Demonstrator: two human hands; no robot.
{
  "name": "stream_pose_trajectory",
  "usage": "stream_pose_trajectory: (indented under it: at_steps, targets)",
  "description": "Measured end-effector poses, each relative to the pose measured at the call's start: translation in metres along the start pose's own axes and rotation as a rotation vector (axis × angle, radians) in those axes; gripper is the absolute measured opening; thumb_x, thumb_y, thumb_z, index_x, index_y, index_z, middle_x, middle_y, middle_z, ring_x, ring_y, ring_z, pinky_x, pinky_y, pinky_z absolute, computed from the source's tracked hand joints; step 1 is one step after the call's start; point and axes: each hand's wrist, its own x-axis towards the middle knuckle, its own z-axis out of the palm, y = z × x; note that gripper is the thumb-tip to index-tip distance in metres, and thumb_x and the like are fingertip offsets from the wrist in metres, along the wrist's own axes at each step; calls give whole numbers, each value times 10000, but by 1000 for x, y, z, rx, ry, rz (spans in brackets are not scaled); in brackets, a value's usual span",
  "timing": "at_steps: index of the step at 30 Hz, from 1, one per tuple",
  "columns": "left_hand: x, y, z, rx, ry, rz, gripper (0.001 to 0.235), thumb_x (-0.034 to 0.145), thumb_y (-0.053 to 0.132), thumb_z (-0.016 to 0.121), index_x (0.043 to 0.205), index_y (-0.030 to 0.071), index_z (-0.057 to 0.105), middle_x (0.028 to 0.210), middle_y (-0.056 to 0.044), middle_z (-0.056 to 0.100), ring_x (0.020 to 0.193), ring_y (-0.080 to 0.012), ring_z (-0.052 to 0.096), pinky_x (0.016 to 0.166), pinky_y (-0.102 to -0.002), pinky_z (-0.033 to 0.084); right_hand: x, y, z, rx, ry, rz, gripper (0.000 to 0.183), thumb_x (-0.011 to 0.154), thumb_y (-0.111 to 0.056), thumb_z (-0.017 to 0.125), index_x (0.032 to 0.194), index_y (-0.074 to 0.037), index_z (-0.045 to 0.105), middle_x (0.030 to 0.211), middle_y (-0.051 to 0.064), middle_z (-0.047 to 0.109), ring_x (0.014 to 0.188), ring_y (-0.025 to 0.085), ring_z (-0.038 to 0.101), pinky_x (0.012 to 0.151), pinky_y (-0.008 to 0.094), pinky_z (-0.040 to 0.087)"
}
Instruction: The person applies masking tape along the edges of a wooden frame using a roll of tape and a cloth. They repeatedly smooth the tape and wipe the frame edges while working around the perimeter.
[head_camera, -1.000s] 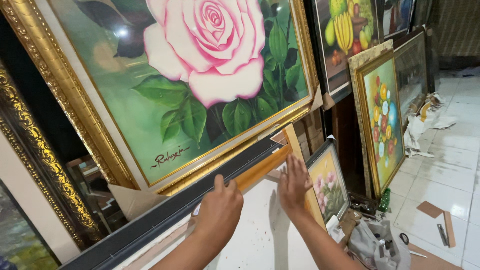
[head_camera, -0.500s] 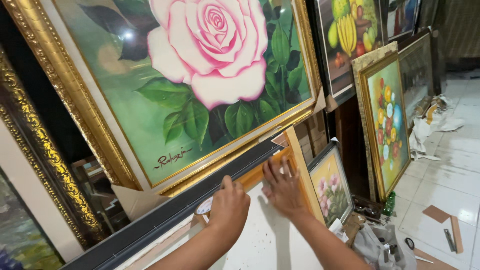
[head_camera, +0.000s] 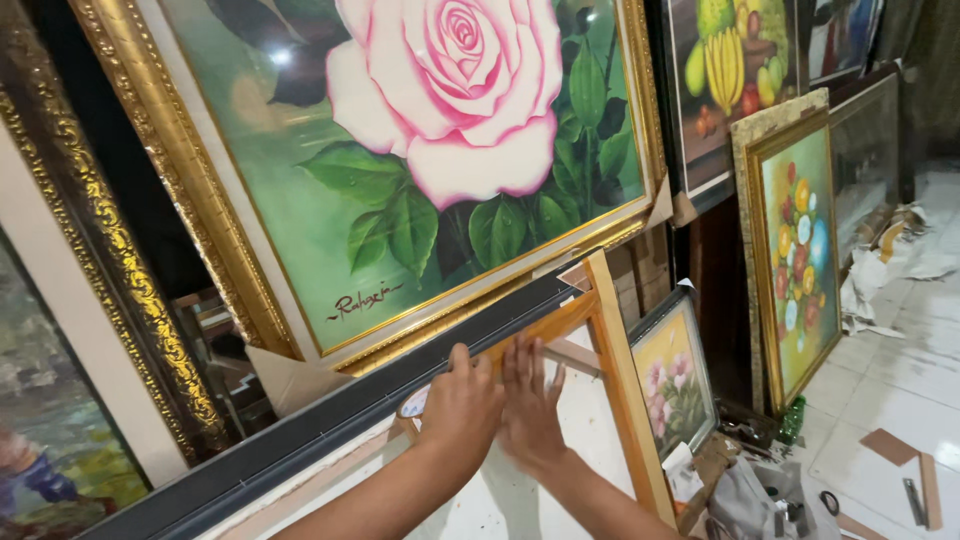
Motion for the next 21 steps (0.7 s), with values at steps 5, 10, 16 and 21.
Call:
stream_pose_trajectory:
  at_steps: [5, 10, 16, 21]
  targets:
    - [-16, -7, -3, -9, -15, -36, 182, 1029, 189, 683, 1097, 204, 851, 1059, -15, 646, 1004, -351, 544, 461, -312, 515, 0, 12, 7, -272, 200, -230, 915, 1129, -662, 259, 1816, -75, 115, 1932, 114, 1, 1765, 371, 8, 1289, 771, 98]
    - [-63, -37, -19, -208, 56, -32, 714, 651, -165, 889, 1156, 198, 538, 1163, -132, 519, 620, -361, 709, 376, -504, 568, 3, 23, 22, -11, 159, -238, 1019, 1030, -567, 541, 1824, -92, 114, 1934, 95, 40, 1778, 372, 43, 1250, 843, 81]
    - [-172, -92, -9, -212, 193, 43, 566, 817, 5, 722, 1283, 277, 550, 1107, -141, 562, 681, -352, 644, 645, -510, 479, 5, 39, 43, -106, 191, -225, 1024, 972, -486, 537, 1832, -108, 131, 1939, 74, 103, 1793, 300, 76, 1163, 857, 227]
    - [-297, -162, -17, -133, 33, -80, 226, 999, 150, 617, 1180, 265, 547, 1025, -134, 524, 621, -404, 616, 516, -594, 489, 8, 44, 54, -72, 191, -207, 963, 985, -354, 499, 1835, -95, 128, 1945, 98, 77, 1796, 333, 62, 1049, 930, 318]
